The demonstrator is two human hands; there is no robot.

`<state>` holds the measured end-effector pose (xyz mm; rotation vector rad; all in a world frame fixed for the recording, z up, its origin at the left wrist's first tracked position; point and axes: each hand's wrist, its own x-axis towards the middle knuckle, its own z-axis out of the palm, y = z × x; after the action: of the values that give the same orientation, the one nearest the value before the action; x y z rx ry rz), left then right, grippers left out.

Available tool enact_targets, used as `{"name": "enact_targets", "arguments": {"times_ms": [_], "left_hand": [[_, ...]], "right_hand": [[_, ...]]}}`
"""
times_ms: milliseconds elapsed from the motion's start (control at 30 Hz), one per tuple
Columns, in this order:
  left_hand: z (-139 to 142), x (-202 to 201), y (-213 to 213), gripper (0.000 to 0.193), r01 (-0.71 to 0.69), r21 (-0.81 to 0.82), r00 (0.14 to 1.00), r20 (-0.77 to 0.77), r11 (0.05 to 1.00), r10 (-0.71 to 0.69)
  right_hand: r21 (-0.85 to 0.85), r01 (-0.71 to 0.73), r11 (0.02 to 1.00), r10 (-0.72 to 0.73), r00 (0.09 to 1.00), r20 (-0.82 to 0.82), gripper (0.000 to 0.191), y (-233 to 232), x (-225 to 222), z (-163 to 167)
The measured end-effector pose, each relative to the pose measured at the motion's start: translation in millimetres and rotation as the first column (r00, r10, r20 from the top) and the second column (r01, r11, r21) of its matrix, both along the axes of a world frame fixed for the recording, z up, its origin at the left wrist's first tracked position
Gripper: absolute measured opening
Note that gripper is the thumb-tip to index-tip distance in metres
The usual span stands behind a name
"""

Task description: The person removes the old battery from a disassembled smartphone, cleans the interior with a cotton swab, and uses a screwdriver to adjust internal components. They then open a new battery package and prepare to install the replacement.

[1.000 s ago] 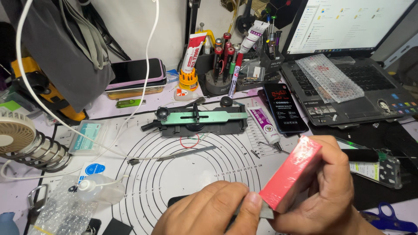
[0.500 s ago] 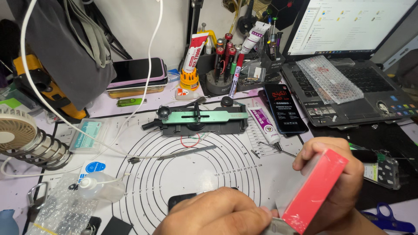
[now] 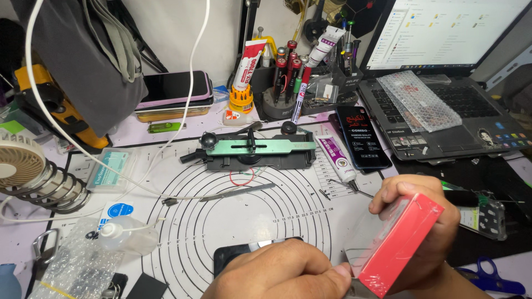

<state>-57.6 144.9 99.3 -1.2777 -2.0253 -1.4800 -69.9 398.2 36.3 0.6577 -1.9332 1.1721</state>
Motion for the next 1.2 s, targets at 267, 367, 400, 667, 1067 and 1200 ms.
{"name": "enact_targets", "arguments": {"times_ms": [267,367,400,667,1067,1200], "left_hand": [[-5.9,5.5,7.0,0.01,-0.092,0.036,0.993,0.079,0.995,0.089],[-5.6,2.2,-3.3,0.008,-0.032,-0.01,0.998,0.057,0.999,0.032],[-4.8,0.9,-6.2,0.008,-0.014,-0.012,0.999,0.044,1.0,0.014],[3.7,-8.8,-11.3,0.008,0.121,-0.031,0.993,0.014,0.992,-0.121],[11.5,-11.9,-19.4,0.012,0.185,-0.141,0.983,0.035,0.973,-0.182],[5.2,-15.3,-18.1,0.028,0.224,-0.144,0.971,0.123,0.964,-0.207]], "right_hand": [[-0.035,0.025,0.999,-0.025,1.0,-0.012,0.084,-6.0,-2.0,4.9],[0.005,0.064,0.998,-0.064,0.998,-0.025,0.086,-6.8,-1.0,2.1],[0.035,0.067,0.997,-0.066,0.997,-0.039,0.089,-6.9,-0.5,0.8],[-0.043,-0.019,0.999,0.017,0.999,-0.031,0.061,-5.5,-1.7,-2.5],[0.006,-0.164,0.986,0.164,0.986,-0.008,0.077,-4.6,-5.0,-6.3],[0.045,-0.252,0.967,0.253,0.967,-0.029,0.085,-10.2,-10.2,-0.1]]}}
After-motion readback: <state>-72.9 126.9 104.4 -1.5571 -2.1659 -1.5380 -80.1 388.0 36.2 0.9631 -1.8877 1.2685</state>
